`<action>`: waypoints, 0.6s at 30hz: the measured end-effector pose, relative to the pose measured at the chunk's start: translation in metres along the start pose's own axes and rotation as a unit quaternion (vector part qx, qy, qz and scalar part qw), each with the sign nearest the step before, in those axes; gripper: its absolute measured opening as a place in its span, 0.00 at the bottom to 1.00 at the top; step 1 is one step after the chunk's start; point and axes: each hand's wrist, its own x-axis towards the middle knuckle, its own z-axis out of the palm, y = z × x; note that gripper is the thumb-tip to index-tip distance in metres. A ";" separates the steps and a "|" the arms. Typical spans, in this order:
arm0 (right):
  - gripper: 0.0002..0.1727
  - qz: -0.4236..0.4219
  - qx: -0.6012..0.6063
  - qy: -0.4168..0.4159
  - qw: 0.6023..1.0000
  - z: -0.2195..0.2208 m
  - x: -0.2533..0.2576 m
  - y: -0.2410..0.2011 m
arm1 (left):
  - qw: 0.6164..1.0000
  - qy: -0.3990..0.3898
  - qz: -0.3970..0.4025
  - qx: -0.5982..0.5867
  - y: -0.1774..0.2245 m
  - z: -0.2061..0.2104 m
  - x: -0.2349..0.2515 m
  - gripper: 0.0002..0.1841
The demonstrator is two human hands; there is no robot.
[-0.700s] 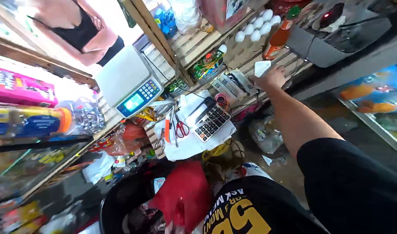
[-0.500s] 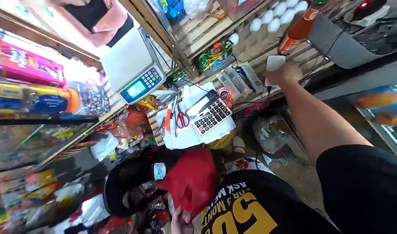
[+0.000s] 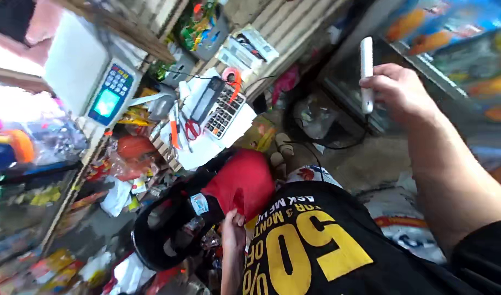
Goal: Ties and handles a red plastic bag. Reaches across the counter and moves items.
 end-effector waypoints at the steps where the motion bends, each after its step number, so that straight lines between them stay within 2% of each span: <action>1: 0.27 0.010 0.020 0.010 1.000 -0.007 -0.027 0.016 | 0.999 -0.022 -0.006 0.028 -0.001 0.000 0.003 0.23; 4: 0.26 0.037 0.076 0.038 0.996 -0.030 -0.101 0.080 | 0.995 -0.052 -0.038 0.078 -0.001 0.008 0.016 0.21; 6: 0.26 0.060 0.162 0.049 0.984 -0.043 -0.150 0.132 | 0.991 -0.055 -0.045 0.114 -0.002 0.019 0.017 0.20; 9: 0.30 0.095 0.385 0.090 0.914 -0.052 -0.221 0.198 | 0.978 -0.079 -0.042 0.187 -0.006 0.035 0.012 0.21; 11: 0.29 0.095 0.481 0.130 0.862 -0.053 -0.262 0.234 | 0.967 -0.099 -0.028 0.233 -0.010 0.044 0.007 0.20; 18: 0.22 0.079 0.610 0.238 0.752 -0.048 -0.355 0.314 | 0.905 -0.202 0.018 0.375 -0.039 0.099 -0.018 0.17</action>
